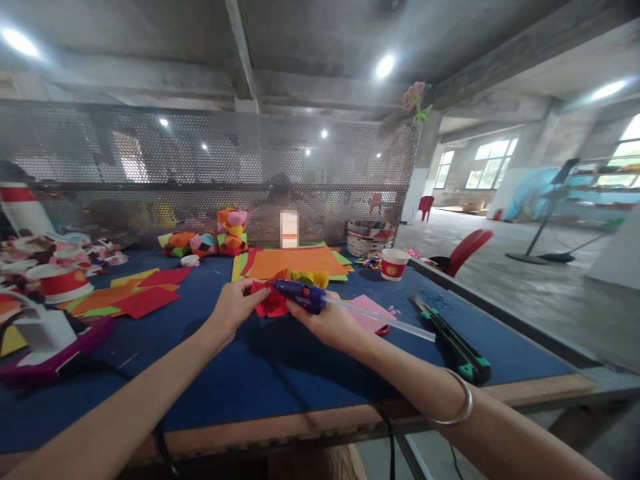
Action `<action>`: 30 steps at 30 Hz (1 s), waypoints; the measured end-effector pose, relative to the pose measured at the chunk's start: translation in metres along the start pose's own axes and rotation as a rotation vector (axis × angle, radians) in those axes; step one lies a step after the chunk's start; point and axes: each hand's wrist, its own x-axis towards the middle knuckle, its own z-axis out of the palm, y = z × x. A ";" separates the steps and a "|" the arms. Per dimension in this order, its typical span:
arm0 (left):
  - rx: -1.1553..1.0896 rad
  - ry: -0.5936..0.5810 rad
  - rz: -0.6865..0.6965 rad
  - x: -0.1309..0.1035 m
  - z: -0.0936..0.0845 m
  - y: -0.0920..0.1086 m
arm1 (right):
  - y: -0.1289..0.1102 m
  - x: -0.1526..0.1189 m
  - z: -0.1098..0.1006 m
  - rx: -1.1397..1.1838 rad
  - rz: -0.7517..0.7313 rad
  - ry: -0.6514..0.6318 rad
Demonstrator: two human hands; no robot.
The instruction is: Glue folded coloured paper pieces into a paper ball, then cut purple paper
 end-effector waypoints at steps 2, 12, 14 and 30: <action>0.000 -0.005 0.002 0.000 0.000 0.000 | 0.000 0.000 0.000 0.013 -0.007 0.004; 0.001 -0.019 0.025 -0.001 0.000 0.002 | -0.001 0.001 -0.001 0.017 0.031 -0.003; 0.007 -0.017 0.033 -0.001 -0.001 0.001 | 0.001 0.001 0.000 0.035 0.019 -0.009; -0.015 0.028 0.030 0.001 -0.003 -0.001 | 0.006 0.002 0.001 0.083 0.010 -0.007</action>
